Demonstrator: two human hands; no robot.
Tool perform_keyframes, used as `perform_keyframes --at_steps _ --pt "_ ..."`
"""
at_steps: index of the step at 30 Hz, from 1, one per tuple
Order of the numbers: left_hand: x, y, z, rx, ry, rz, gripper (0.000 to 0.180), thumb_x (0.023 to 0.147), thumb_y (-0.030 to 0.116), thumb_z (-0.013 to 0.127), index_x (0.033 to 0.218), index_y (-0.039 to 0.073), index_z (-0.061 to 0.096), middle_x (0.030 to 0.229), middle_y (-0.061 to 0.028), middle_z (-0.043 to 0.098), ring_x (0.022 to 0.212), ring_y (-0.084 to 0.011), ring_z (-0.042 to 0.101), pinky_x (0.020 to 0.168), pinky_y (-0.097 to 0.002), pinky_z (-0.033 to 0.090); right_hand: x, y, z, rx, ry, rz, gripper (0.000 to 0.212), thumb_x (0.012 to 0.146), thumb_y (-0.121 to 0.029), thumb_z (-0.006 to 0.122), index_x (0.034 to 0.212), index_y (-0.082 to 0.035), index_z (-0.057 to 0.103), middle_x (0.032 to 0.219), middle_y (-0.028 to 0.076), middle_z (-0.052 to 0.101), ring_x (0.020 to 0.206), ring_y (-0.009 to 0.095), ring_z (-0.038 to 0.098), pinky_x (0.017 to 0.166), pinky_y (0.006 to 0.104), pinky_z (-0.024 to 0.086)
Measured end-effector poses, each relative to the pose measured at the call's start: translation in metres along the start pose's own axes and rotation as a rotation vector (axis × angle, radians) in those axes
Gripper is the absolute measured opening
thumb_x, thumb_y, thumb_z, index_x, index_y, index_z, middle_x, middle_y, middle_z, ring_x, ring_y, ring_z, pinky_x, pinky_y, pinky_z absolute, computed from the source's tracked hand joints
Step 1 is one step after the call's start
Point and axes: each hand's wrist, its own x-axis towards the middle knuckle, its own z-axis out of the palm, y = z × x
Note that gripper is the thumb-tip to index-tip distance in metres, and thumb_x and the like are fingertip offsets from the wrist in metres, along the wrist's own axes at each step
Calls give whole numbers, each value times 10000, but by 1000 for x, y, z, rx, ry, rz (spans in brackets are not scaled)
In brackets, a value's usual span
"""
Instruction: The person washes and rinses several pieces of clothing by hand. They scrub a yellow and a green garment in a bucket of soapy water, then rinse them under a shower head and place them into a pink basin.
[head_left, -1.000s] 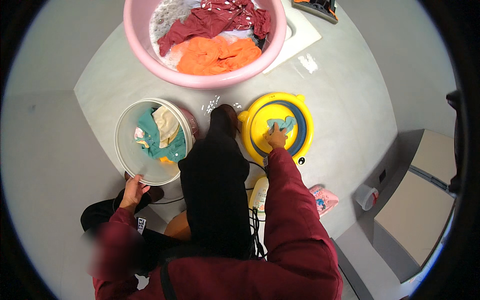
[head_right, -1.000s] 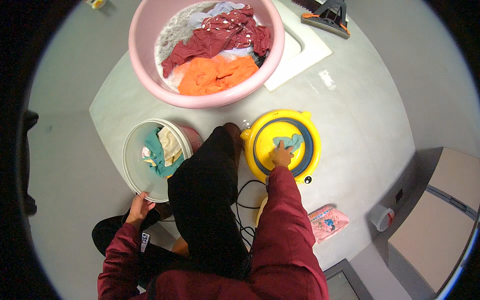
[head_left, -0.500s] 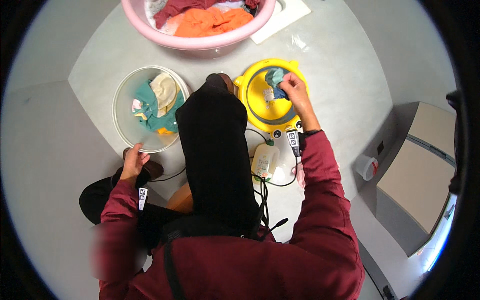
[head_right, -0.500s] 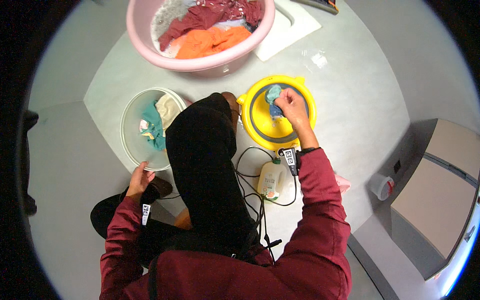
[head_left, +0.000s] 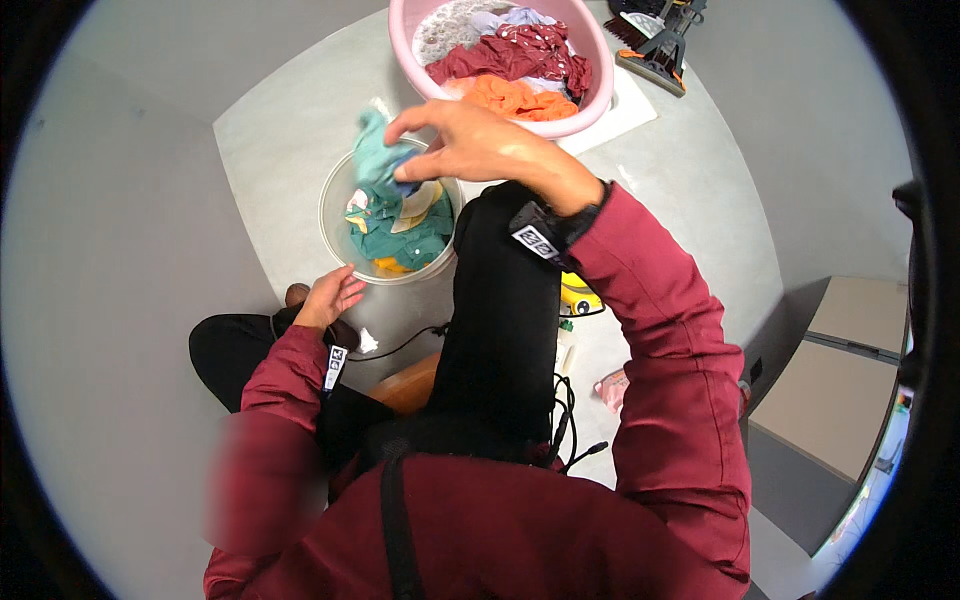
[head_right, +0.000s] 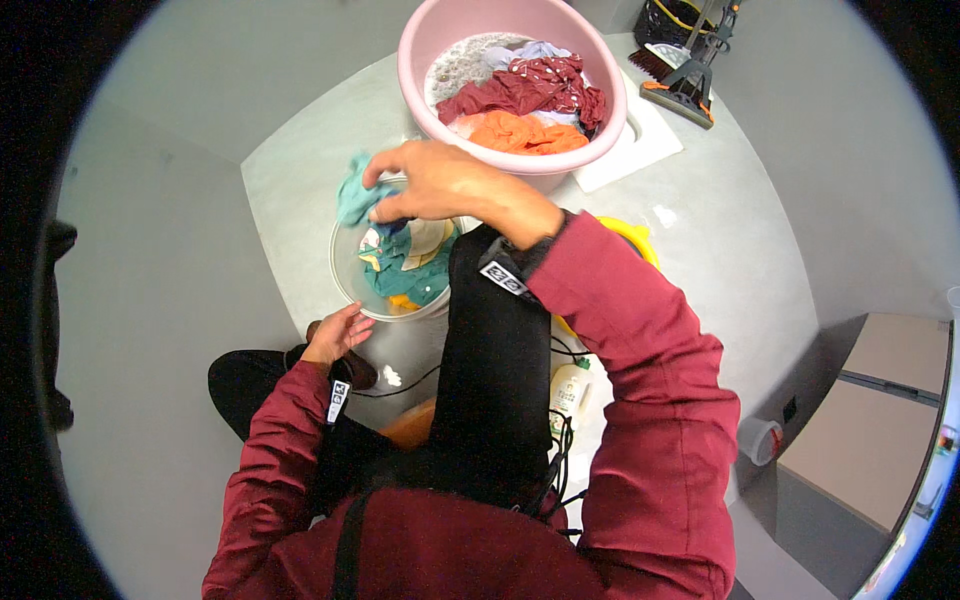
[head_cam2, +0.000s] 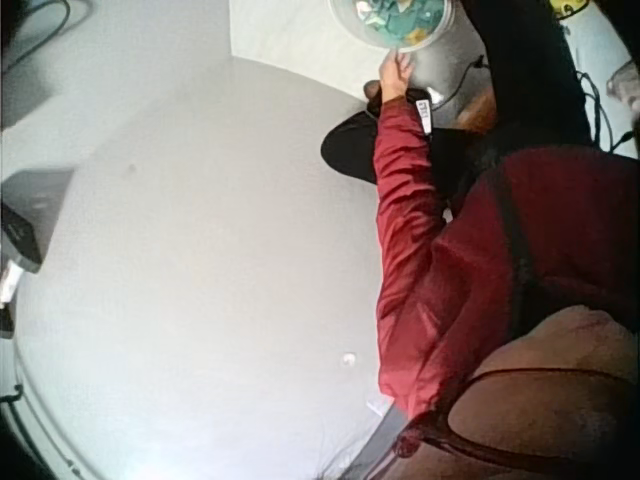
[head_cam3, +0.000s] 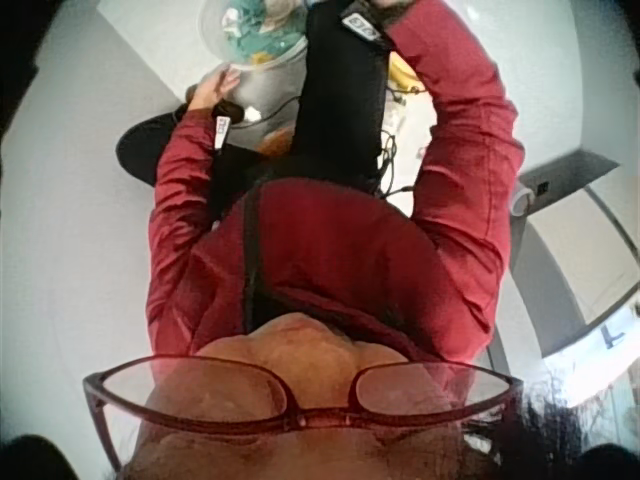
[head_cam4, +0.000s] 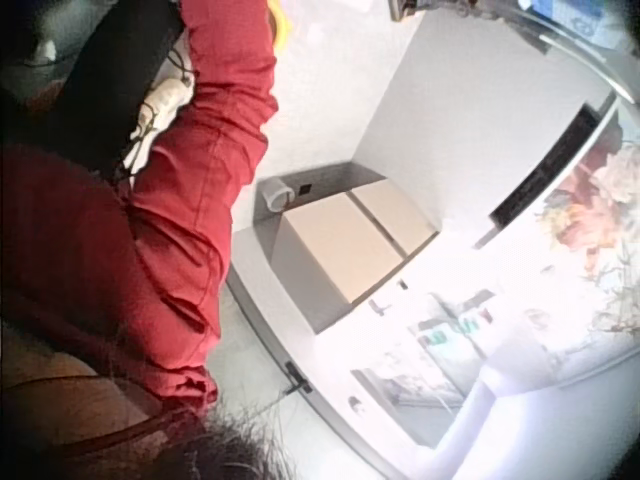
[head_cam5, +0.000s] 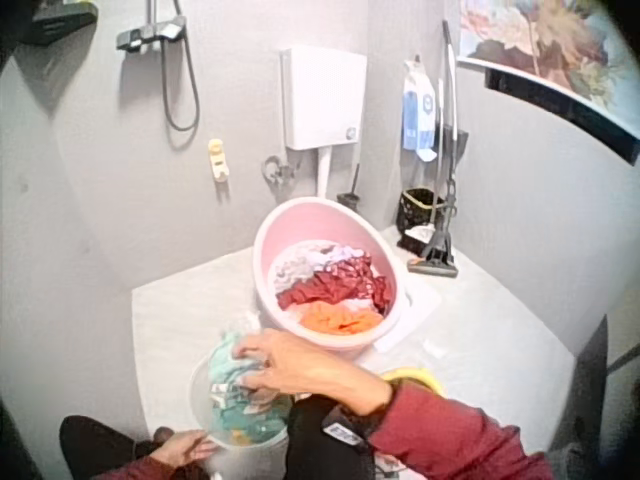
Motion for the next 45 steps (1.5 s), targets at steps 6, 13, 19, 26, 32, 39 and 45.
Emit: perform_keyframes --at_steps 6,13,19,26,32,39,45 --pt "11 -4 -7 28 6 12 314 821 268 606 1035 62 504 973 -52 509 854 -207 609 676 -315 523 -62 64 -50 191 242 -86 277 853 -261 566 1066 -87 603 881 34 630 733 93 596 635 218 471" --pt "6 -1 -9 74 6 4 293 823 284 589 1037 96 520 933 -17 547 878 -198 604 676 -305 501 -304 236 -2 -81 424 1074 351 779 -342 618 821 4 657 589 85 612 567 161 595 562 305 472" --pt "-6 5 0 124 48 -28 300 837 304 577 1044 99 507 1007 -37 557 917 -181 594 681 -298 503 -401 330 192 497 387 1441 439 705 -315 666 991 14 614 921 157 631 730 237 622 561 341 511" --pt "-19 15 15 224 191 -91 304 857 297 557 1022 49 498 973 -79 565 890 -188 591 721 -305 482 -351 356 263 202 424 1480 581 650 -413 666 1112 -81 547 1122 152 556 1092 387 429 889 478 372" --pt "-14 15 11 235 197 -94 299 859 263 545 1022 19 488 966 -108 569 873 -195 591 713 -299 479 -350 355 267 246 498 1470 516 691 -360 649 1106 -85 509 1079 153 569 1041 361 489 851 491 381" --pt "-6 13 1 190 155 -76 309 811 241 599 1037 50 508 994 -97 565 894 -223 595 681 -311 488 -406 268 256 105 757 1193 293 699 -123 590 981 -64 540 850 190 615 811 370 578 694 405 458" --pt "4 7 0 154 102 -43 327 808 260 597 1058 75 497 974 -81 566 863 -222 603 625 -309 492 -455 173 225 16 1125 1115 243 727 -63 640 934 -38 515 758 136 612 716 258 607 679 334 465"
